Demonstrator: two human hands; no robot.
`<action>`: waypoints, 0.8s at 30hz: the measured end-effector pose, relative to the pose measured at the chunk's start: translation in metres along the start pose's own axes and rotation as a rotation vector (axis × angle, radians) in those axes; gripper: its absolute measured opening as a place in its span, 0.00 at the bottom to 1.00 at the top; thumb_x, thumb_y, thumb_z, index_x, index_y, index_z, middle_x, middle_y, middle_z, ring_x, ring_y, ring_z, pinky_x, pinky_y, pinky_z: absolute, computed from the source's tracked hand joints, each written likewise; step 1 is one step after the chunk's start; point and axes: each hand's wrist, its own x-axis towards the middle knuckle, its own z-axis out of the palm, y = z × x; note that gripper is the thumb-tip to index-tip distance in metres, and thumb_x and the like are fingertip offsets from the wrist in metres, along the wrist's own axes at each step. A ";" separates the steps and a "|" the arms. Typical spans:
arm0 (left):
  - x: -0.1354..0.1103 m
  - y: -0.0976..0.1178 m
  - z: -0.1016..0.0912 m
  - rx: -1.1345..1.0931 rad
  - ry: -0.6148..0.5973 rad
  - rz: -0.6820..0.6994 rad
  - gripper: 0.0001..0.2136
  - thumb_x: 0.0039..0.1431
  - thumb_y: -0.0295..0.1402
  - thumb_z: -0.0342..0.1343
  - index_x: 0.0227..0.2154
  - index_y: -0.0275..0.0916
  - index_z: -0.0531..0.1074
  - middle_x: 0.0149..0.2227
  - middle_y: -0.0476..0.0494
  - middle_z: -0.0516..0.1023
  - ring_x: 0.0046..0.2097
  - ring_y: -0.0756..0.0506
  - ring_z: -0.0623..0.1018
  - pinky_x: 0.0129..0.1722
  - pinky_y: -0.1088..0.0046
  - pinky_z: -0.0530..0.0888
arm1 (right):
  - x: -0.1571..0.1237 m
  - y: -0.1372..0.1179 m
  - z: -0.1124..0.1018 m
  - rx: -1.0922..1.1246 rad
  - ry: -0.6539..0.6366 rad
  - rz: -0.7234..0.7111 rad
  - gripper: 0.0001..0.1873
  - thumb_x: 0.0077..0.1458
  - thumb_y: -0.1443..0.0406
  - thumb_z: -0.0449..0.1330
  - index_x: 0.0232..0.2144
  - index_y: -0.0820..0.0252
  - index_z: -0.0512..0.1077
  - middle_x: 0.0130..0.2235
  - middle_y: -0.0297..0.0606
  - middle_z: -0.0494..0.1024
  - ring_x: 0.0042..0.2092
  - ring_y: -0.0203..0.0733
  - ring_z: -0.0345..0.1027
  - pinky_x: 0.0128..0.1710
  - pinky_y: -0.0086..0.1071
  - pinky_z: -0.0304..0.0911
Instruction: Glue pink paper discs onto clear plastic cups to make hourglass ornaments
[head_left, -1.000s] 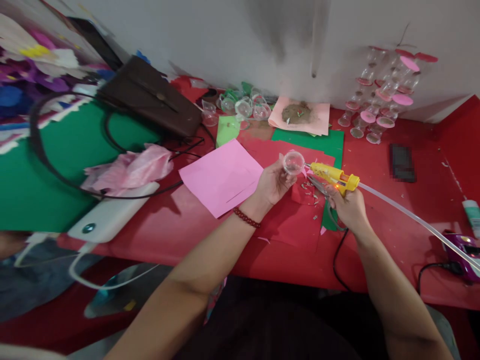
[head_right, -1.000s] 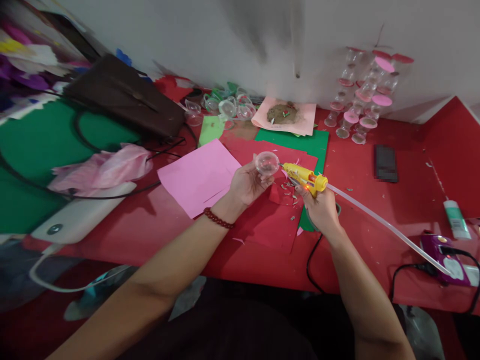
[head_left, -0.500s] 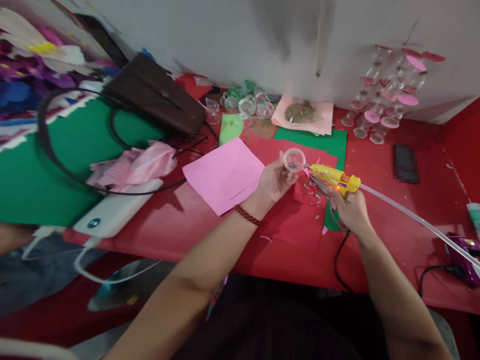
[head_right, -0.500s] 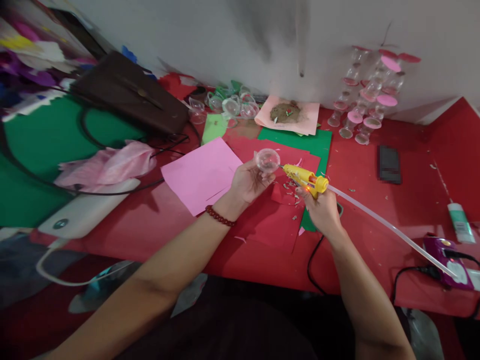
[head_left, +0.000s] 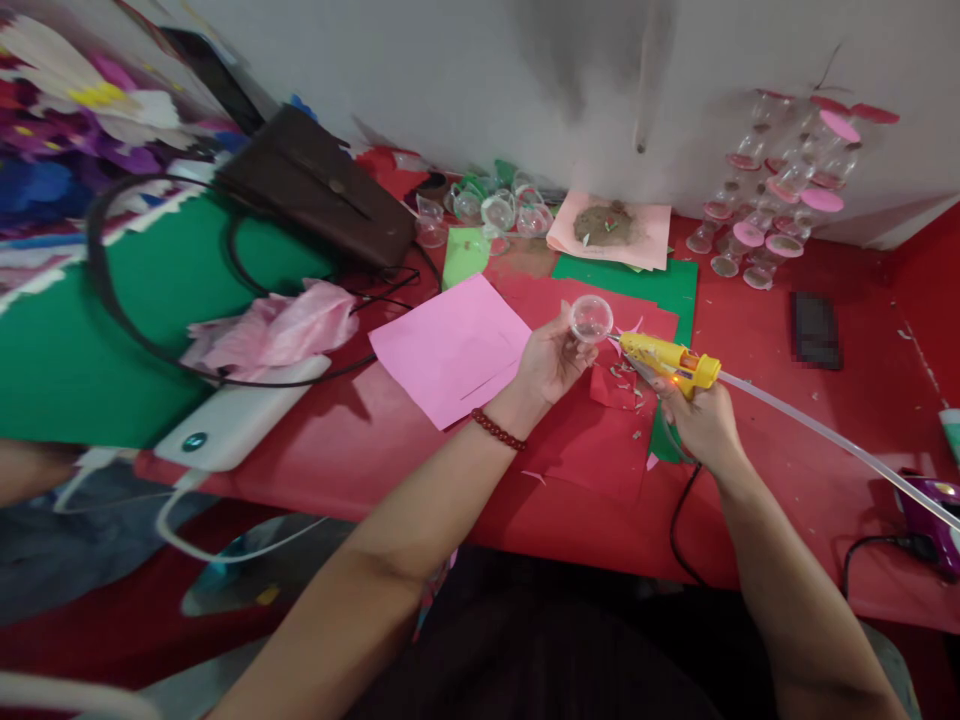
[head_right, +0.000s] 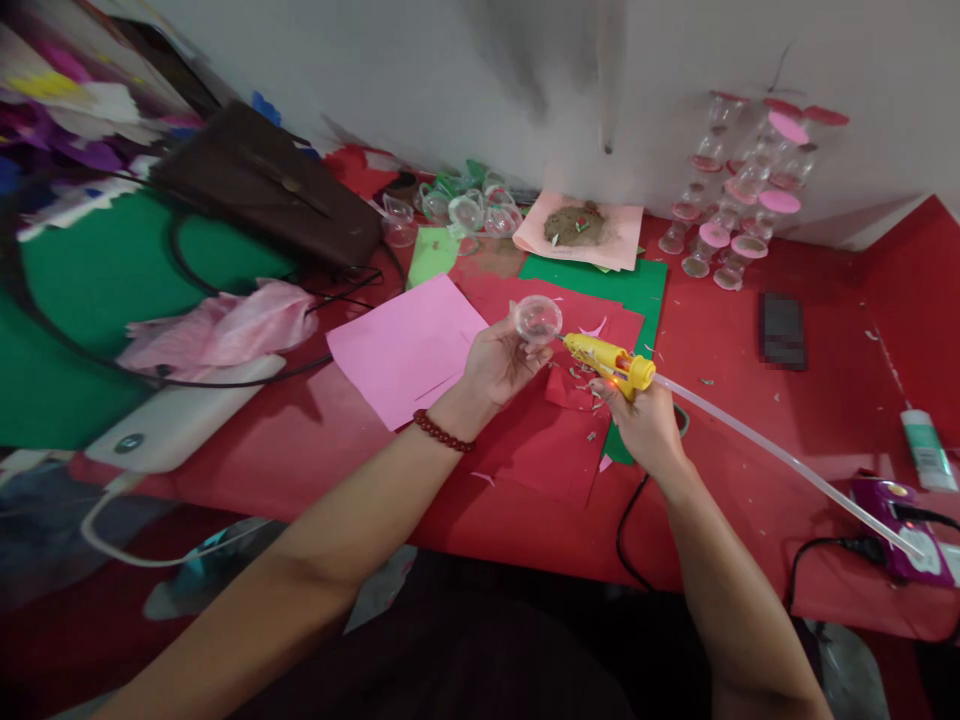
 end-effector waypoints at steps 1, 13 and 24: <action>0.000 0.000 0.000 -0.005 0.004 0.001 0.18 0.74 0.27 0.49 0.25 0.36 0.70 0.19 0.51 0.68 0.17 0.55 0.63 0.20 0.78 0.66 | 0.000 0.000 0.000 0.002 0.003 0.000 0.33 0.56 0.36 0.62 0.18 0.53 0.63 0.14 0.28 0.62 0.17 0.33 0.55 0.18 0.29 0.50; 0.000 0.000 -0.002 0.005 0.027 -0.004 0.12 0.69 0.27 0.59 0.27 0.36 0.71 0.21 0.50 0.72 0.18 0.56 0.64 0.21 0.79 0.67 | -0.001 0.005 0.002 -0.031 0.009 -0.047 0.30 0.57 0.37 0.62 0.23 0.54 0.68 0.16 0.29 0.63 0.21 0.35 0.56 0.21 0.31 0.54; 0.000 -0.001 0.000 0.000 0.071 -0.005 0.14 0.73 0.28 0.56 0.27 0.36 0.71 0.20 0.51 0.72 0.18 0.55 0.66 0.22 0.78 0.68 | -0.003 0.005 0.004 -0.028 -0.004 -0.052 0.25 0.59 0.41 0.64 0.28 0.55 0.75 0.19 0.30 0.65 0.25 0.40 0.65 0.24 0.32 0.60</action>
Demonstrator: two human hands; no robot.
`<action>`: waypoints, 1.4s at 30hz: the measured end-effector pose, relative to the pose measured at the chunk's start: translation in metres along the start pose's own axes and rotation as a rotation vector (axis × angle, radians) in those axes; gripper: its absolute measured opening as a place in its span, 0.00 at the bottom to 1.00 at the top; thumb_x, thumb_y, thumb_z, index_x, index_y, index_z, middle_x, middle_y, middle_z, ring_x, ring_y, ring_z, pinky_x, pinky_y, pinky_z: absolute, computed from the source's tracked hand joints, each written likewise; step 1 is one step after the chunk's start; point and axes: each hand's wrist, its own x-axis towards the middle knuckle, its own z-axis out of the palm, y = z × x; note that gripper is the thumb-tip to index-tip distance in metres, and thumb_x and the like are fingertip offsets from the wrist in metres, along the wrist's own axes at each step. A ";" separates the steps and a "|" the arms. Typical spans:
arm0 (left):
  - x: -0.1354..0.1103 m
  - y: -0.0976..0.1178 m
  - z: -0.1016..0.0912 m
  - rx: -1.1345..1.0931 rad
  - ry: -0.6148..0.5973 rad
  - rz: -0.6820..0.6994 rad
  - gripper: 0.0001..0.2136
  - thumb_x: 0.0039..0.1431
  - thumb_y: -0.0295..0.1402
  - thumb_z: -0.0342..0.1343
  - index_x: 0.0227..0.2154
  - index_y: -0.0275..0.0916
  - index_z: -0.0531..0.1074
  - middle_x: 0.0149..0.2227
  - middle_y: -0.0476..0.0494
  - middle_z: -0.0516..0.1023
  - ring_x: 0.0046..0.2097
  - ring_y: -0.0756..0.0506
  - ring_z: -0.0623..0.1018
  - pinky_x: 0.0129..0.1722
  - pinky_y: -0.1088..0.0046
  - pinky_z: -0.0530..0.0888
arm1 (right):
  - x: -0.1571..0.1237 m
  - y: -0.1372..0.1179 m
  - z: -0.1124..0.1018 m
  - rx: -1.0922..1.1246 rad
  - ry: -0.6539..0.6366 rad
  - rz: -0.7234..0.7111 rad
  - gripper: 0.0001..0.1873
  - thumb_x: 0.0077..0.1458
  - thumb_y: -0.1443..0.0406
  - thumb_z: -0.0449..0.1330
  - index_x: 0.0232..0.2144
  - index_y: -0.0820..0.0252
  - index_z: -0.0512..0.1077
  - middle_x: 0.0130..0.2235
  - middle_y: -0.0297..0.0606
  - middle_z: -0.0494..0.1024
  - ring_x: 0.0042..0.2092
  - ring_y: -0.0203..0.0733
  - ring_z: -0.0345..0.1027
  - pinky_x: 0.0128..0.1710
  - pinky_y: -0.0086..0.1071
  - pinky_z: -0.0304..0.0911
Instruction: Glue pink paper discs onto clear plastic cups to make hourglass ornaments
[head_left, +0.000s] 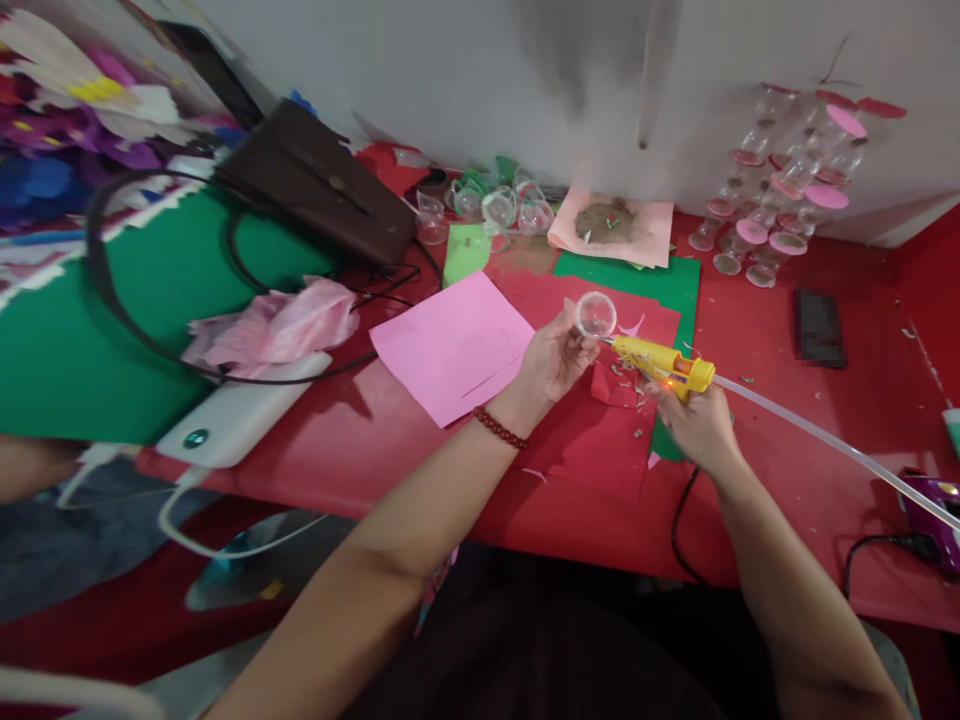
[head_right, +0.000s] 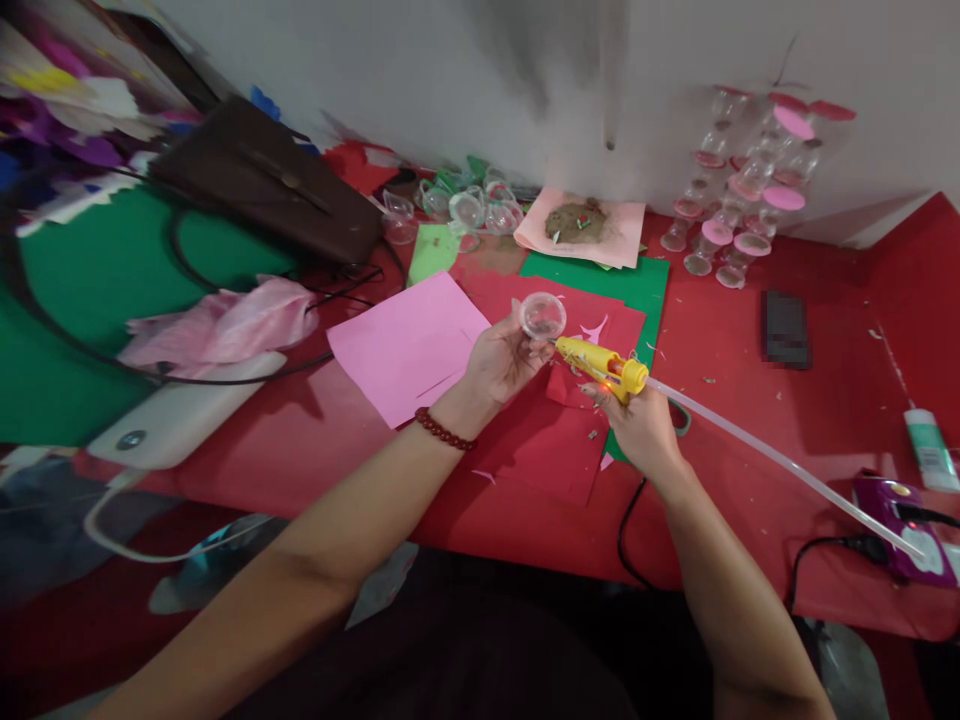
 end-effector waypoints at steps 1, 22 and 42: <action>0.000 0.000 0.000 0.002 0.004 -0.002 0.14 0.72 0.29 0.57 0.27 0.36 0.71 0.20 0.51 0.72 0.18 0.55 0.66 0.22 0.78 0.69 | 0.000 0.000 0.000 0.005 0.002 0.001 0.25 0.58 0.41 0.64 0.28 0.55 0.75 0.19 0.31 0.66 0.26 0.42 0.67 0.24 0.32 0.61; -0.003 -0.007 0.002 0.008 -0.008 -0.021 0.11 0.67 0.29 0.65 0.29 0.36 0.73 0.19 0.54 0.70 0.19 0.56 0.67 0.23 0.81 0.69 | -0.002 -0.001 0.002 0.026 -0.005 0.011 0.24 0.57 0.42 0.65 0.29 0.56 0.77 0.18 0.30 0.65 0.24 0.39 0.65 0.24 0.31 0.60; -0.003 -0.017 -0.003 0.031 -0.010 -0.067 0.12 0.71 0.33 0.62 0.31 0.34 0.76 0.21 0.51 0.72 0.21 0.55 0.69 0.27 0.80 0.73 | -0.001 -0.004 0.000 0.014 0.029 -0.010 0.27 0.58 0.42 0.64 0.20 0.53 0.67 0.18 0.31 0.65 0.24 0.39 0.63 0.23 0.32 0.59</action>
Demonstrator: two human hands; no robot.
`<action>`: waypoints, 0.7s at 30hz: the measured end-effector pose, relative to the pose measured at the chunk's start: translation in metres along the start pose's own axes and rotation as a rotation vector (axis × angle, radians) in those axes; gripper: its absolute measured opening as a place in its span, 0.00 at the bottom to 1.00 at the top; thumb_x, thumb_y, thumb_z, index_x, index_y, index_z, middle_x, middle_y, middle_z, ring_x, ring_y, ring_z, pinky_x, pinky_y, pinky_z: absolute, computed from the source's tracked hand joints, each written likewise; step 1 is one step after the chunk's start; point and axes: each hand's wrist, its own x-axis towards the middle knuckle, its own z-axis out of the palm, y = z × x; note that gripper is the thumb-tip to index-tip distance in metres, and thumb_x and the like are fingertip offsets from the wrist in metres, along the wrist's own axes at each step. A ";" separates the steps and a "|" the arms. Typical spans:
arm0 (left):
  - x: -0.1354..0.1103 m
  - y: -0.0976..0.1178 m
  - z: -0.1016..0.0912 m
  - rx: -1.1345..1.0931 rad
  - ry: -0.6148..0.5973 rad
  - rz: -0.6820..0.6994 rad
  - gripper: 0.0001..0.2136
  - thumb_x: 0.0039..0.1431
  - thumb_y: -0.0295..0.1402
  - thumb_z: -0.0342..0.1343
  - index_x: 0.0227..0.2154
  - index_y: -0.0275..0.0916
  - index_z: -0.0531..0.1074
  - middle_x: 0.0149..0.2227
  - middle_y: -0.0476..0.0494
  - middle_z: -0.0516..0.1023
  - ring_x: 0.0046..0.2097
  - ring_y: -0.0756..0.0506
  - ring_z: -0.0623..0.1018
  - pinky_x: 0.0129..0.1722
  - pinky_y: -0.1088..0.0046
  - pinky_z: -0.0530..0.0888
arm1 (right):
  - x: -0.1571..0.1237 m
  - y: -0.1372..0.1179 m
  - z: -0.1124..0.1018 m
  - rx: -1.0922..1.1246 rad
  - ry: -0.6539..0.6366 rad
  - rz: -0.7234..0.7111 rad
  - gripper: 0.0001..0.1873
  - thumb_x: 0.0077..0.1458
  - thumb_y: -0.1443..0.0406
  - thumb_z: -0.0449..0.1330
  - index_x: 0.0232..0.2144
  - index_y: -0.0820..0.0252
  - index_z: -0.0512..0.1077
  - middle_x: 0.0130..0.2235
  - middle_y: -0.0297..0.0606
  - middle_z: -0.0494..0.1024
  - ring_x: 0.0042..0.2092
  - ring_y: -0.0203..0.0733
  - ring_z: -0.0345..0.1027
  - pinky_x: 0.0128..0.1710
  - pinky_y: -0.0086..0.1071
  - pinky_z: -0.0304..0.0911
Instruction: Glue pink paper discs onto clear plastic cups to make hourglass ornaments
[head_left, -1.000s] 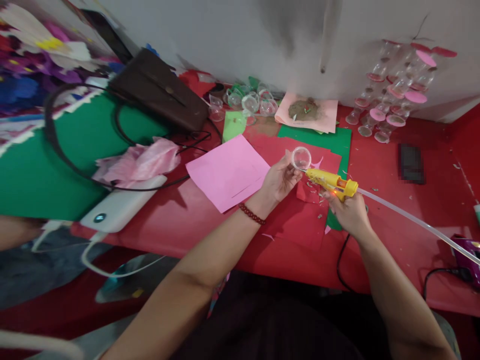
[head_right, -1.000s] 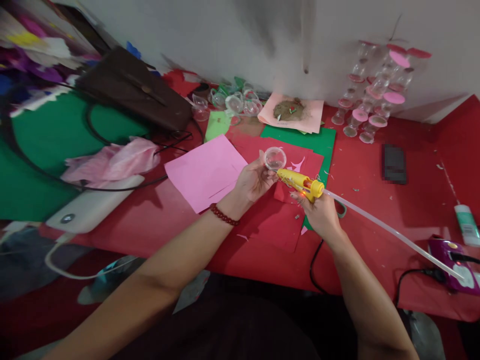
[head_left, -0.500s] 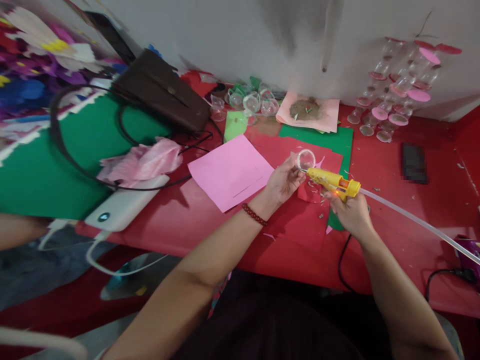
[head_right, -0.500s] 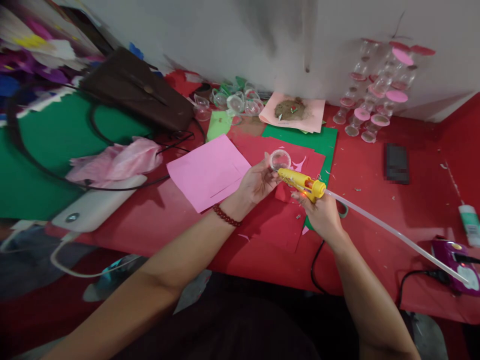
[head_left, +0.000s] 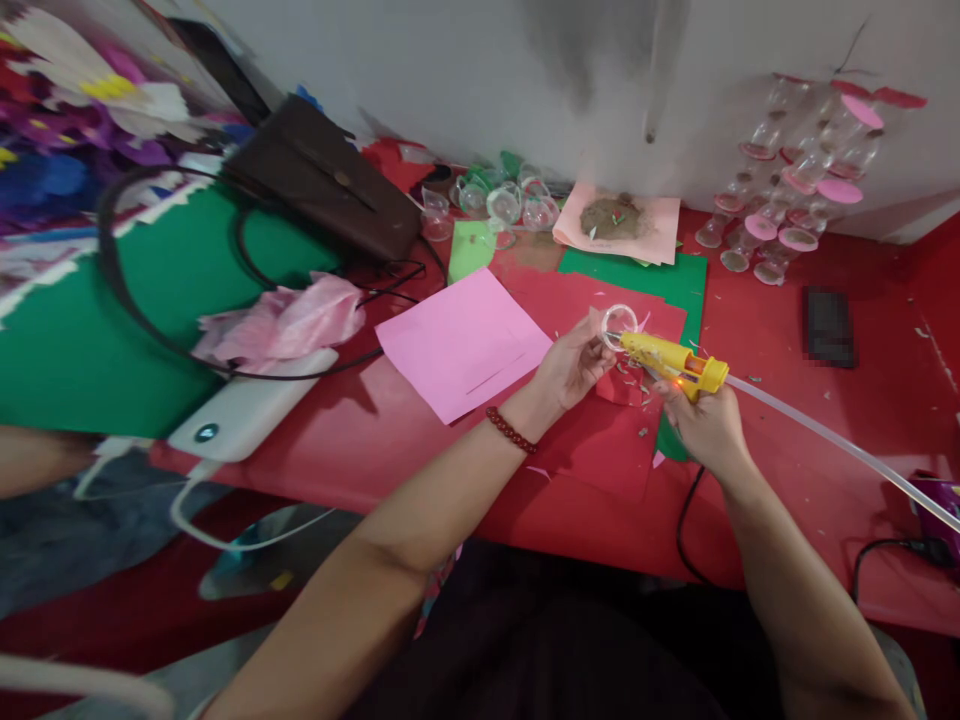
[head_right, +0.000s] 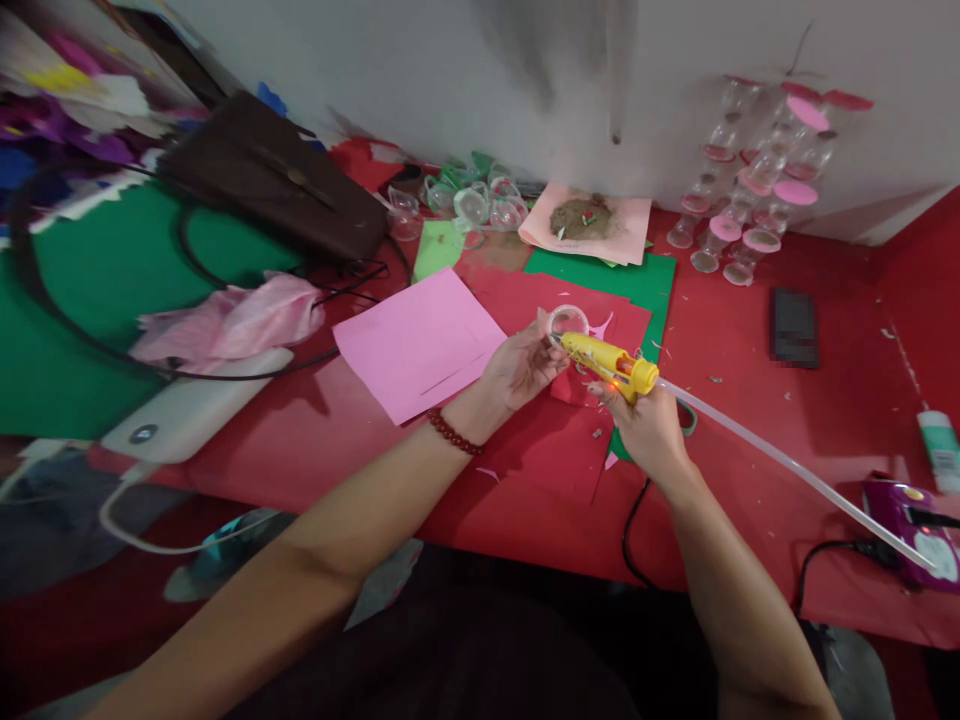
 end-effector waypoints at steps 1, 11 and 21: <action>0.000 0.000 -0.001 0.002 -0.005 -0.002 0.11 0.70 0.33 0.62 0.31 0.34 0.76 0.21 0.51 0.71 0.21 0.55 0.69 0.27 0.81 0.73 | 0.000 0.000 0.000 0.003 0.001 0.001 0.28 0.58 0.42 0.64 0.19 0.53 0.66 0.17 0.31 0.64 0.23 0.38 0.62 0.23 0.31 0.59; 0.001 -0.002 -0.002 0.067 -0.084 -0.037 0.13 0.74 0.34 0.57 0.37 0.31 0.82 0.26 0.47 0.77 0.21 0.55 0.73 0.25 0.81 0.73 | 0.000 0.001 0.000 0.011 0.031 0.025 0.28 0.57 0.39 0.63 0.23 0.54 0.69 0.15 0.27 0.63 0.18 0.33 0.56 0.19 0.30 0.53; 0.000 -0.001 -0.004 0.089 -0.111 -0.027 0.10 0.70 0.35 0.62 0.36 0.32 0.82 0.27 0.46 0.78 0.22 0.55 0.72 0.25 0.81 0.72 | -0.001 0.000 -0.002 0.003 0.014 0.043 0.27 0.58 0.42 0.63 0.21 0.54 0.68 0.16 0.29 0.64 0.20 0.34 0.58 0.21 0.31 0.55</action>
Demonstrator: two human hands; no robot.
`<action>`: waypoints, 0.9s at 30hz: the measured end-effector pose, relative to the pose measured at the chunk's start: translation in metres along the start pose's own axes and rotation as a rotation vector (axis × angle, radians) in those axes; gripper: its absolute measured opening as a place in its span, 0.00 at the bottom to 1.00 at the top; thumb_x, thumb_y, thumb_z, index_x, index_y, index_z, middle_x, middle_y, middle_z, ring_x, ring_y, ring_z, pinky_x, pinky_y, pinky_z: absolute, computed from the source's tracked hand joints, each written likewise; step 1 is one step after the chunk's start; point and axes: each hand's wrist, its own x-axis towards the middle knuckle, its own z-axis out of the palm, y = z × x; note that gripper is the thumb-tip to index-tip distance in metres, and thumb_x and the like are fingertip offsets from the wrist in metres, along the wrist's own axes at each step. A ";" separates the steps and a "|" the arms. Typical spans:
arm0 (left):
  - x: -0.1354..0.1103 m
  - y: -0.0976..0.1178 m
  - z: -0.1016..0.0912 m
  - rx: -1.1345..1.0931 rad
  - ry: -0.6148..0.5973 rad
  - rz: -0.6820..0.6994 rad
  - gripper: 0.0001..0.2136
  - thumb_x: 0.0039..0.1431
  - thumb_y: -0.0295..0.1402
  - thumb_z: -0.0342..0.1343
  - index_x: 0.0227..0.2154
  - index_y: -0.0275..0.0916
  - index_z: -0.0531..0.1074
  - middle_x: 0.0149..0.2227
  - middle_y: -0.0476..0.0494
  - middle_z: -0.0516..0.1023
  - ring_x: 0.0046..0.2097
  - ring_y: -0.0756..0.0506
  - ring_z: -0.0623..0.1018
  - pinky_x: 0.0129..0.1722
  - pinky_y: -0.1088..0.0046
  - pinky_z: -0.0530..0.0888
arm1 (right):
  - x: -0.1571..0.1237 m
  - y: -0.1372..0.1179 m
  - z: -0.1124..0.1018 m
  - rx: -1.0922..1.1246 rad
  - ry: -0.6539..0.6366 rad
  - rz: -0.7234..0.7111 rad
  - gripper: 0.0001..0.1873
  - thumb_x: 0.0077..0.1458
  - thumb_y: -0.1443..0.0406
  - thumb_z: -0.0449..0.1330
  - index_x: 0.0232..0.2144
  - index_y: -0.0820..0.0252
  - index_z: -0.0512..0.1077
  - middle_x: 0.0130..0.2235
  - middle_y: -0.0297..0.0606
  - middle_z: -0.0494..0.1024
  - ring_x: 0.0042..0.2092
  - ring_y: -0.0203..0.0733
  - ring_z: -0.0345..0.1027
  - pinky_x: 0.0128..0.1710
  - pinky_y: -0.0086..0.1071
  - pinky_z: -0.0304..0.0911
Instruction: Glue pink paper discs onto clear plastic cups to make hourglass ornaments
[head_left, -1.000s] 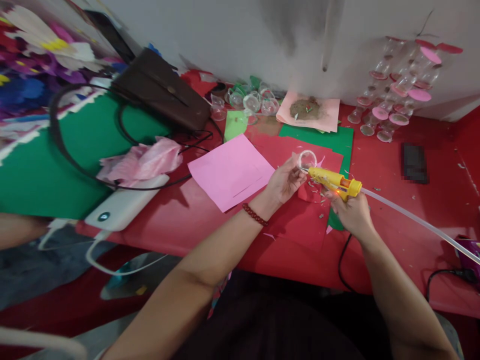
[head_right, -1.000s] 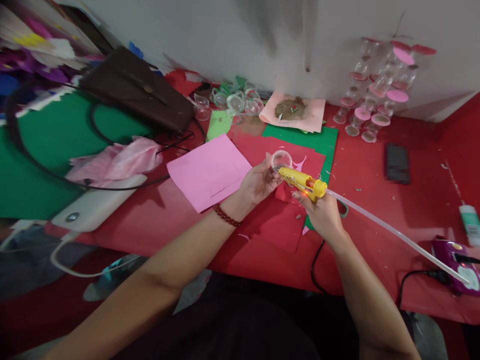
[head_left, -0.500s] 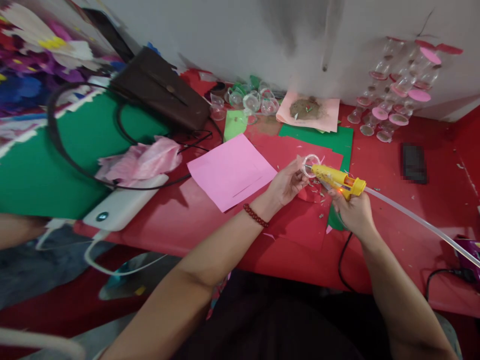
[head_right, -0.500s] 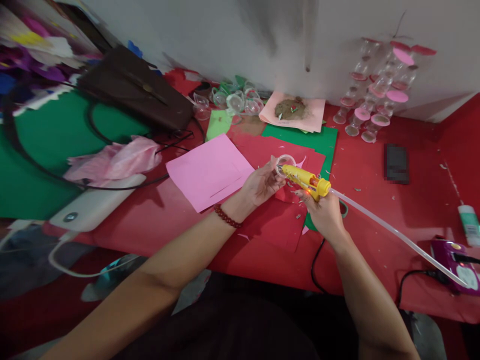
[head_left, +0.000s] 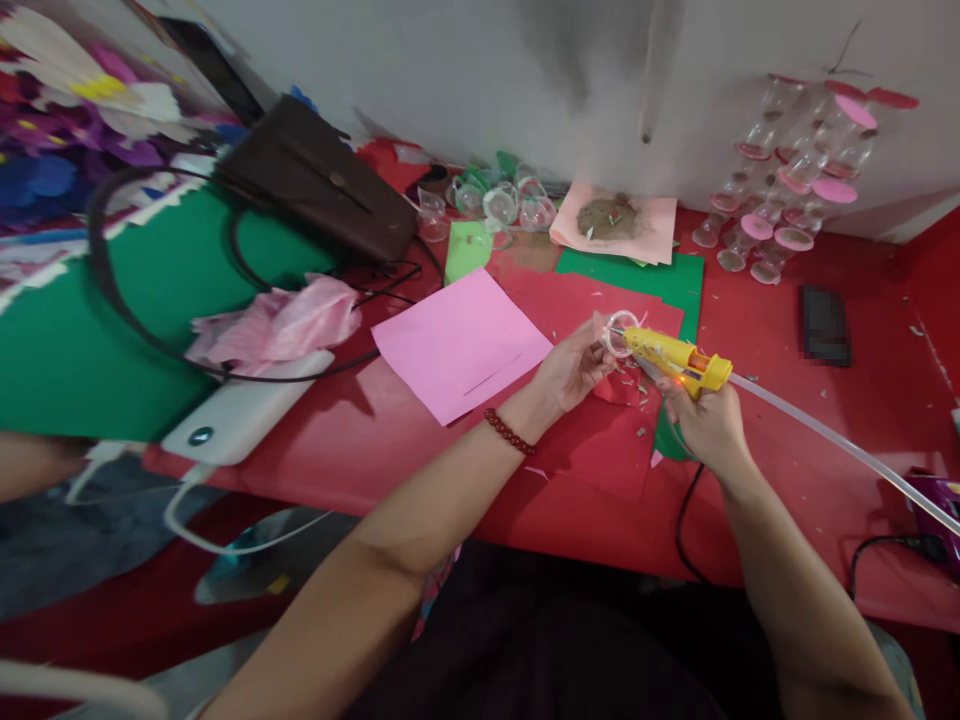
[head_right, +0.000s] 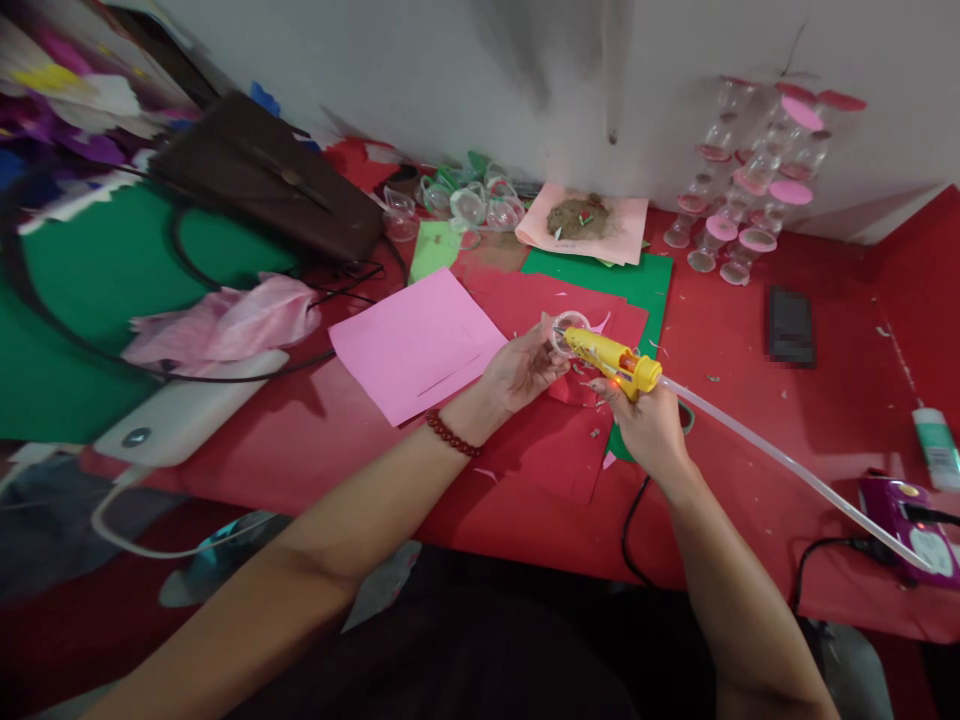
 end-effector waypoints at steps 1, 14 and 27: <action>0.000 0.000 0.000 -0.006 0.002 0.005 0.10 0.70 0.35 0.62 0.37 0.32 0.82 0.27 0.46 0.78 0.22 0.56 0.72 0.24 0.82 0.72 | 0.000 0.000 0.000 0.004 0.000 -0.001 0.26 0.58 0.42 0.63 0.22 0.54 0.68 0.16 0.29 0.64 0.20 0.35 0.58 0.21 0.31 0.56; -0.001 0.000 0.002 0.002 0.008 -0.006 0.09 0.71 0.32 0.61 0.37 0.32 0.82 0.27 0.47 0.80 0.22 0.56 0.72 0.25 0.82 0.73 | 0.000 0.000 -0.001 -0.008 0.005 -0.036 0.28 0.60 0.42 0.62 0.21 0.54 0.66 0.16 0.28 0.63 0.19 0.33 0.56 0.20 0.30 0.54; -0.001 0.004 0.001 -0.044 0.011 0.021 0.13 0.75 0.33 0.56 0.38 0.32 0.82 0.22 0.50 0.73 0.21 0.56 0.71 0.25 0.83 0.73 | -0.001 -0.001 0.002 0.010 -0.024 -0.058 0.27 0.60 0.42 0.64 0.21 0.54 0.66 0.17 0.30 0.64 0.23 0.37 0.62 0.24 0.31 0.60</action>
